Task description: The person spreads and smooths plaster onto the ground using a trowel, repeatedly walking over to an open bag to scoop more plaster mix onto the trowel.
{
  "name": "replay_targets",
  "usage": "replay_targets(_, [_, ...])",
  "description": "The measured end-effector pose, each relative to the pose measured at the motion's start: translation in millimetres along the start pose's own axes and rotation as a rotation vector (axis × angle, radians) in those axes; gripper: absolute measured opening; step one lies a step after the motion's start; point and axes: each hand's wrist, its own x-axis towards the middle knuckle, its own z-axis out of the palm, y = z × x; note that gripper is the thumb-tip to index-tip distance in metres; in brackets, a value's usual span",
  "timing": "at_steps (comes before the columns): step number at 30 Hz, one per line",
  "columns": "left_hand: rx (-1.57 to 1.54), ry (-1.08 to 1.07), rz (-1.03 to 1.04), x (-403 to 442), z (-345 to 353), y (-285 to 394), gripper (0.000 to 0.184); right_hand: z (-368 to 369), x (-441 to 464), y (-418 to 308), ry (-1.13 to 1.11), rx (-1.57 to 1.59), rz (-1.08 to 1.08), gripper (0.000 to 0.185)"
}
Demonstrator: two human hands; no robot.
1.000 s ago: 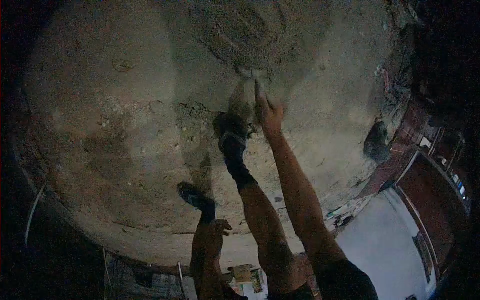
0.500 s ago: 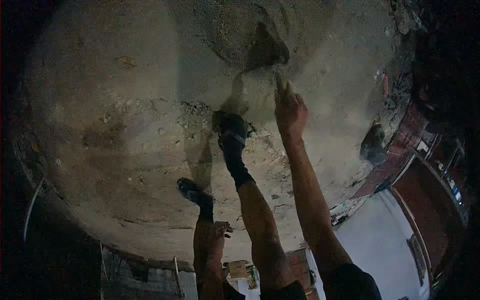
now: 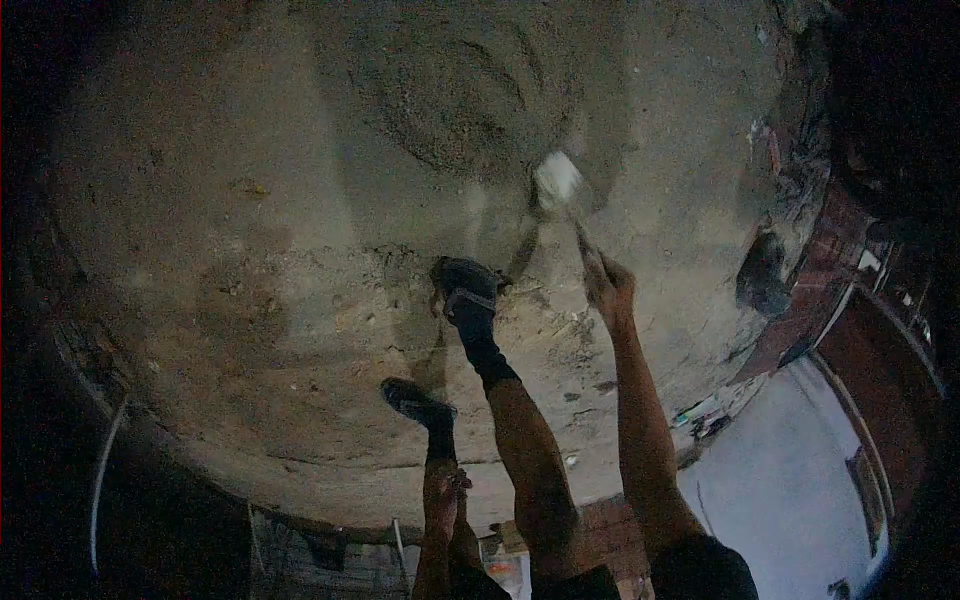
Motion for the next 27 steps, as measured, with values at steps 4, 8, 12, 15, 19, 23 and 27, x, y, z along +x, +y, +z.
replay_targets(4, [0.118, 0.027, 0.029, -19.8, 11.5, 60.9, 0.038, 69.7, 98.4, -68.5, -0.026, -0.089, -0.353, 0.028])
replay_targets(8, [0.253, 0.019, 0.113, -45.1, 22.4, 122.1, 0.038, 70.0, 89.2, -103.0, 0.112, -0.35, -0.569, 0.027])
replay_targets(12, [0.41, -0.043, 0.26, -56.9, 38.8, 182.4, 0.038, 48.5, 49.7, -91.8, 0.277, -0.68, -0.748, 0.026])
replay_targets(15, [0.513, -0.048, 0.365, -54.0, 61.0, 236.4, 0.037, 36.1, 2.9, -96.5, 0.351, -0.664, -0.69, 0.029])
replay_targets(19, [0.696, -0.041, 0.538, 14.2, 44.6, 169.0, 0.027, 17.9, -47.7, -46.7, 0.44, -0.596, -0.54, 0.026])
replay_targets(23, [1.612, -0.249, 0.46, 18.0, 29.1, 191.8, 0.031, 17.3, -86.3, -17.8, 0.114, -0.159, 0.018, 0.027])
replay_targets(27, [1.723, -0.217, 0.599, 26.1, -0.8, 166.3, 0.033, 70.0, -94.2, -4.2, -0.017, -0.044, 0.314, 0.032])
